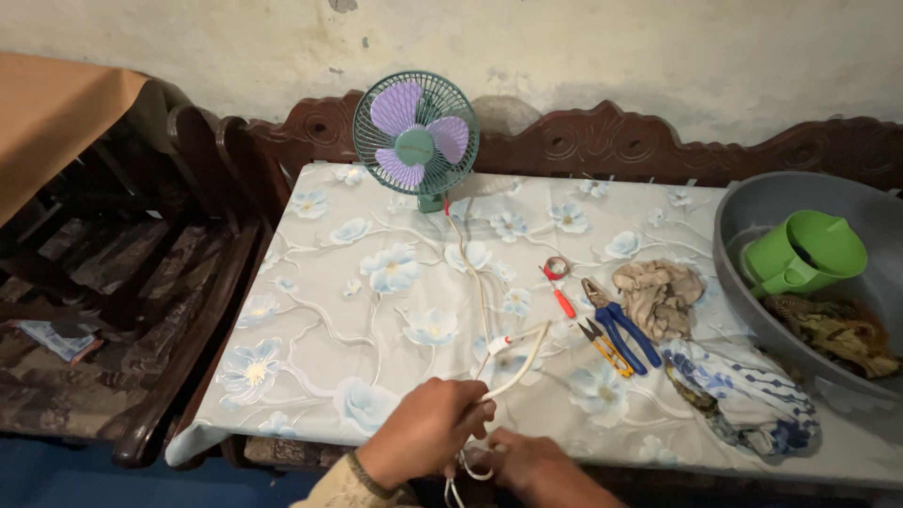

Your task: The person repairs a small table fan's power plug, using a screwdriver and pliers to open the plug and reattach its wires, then reattaches the fan's front grille and arranges the power cord on the table.

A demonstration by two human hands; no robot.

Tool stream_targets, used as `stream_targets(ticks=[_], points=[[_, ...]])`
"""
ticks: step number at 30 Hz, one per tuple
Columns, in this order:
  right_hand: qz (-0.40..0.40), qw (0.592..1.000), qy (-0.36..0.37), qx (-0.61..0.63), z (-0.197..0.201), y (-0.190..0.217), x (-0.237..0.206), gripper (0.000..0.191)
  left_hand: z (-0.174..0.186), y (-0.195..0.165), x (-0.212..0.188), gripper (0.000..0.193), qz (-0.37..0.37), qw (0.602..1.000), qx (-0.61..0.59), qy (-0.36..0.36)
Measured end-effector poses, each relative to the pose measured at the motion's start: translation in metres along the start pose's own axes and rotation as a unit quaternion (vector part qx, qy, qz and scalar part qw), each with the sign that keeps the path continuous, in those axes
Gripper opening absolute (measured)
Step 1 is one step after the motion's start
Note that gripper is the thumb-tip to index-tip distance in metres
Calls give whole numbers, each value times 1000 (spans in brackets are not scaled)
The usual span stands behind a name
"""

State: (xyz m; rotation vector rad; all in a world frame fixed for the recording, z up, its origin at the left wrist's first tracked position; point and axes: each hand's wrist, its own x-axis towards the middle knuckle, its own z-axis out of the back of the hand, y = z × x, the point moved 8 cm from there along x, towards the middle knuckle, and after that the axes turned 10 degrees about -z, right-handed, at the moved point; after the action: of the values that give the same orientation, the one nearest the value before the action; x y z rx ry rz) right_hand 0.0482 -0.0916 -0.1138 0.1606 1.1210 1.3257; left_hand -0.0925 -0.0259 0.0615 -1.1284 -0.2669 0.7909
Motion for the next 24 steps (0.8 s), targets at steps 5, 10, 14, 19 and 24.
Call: stream_targets(ticks=[5,10,14,19,24], points=[[334,855,-161,-362,-19,51,-20,12,52,-68,-11,17,-143,968,183,-90],[401,827,-152,-363,-16,46,-14,7,94,-94,-26,19,-179,925,280,-187],[331,896,-90,-283,12,52,8,9,129,-109,-45,21,-184,898,315,-248],[372,870,-204,-252,90,93,-2,16,169,-134,-71,22,-189,856,342,-338],[305,895,-324,-43,183,119,-7,12,194,-166,-87,33,-266,787,398,-388]])
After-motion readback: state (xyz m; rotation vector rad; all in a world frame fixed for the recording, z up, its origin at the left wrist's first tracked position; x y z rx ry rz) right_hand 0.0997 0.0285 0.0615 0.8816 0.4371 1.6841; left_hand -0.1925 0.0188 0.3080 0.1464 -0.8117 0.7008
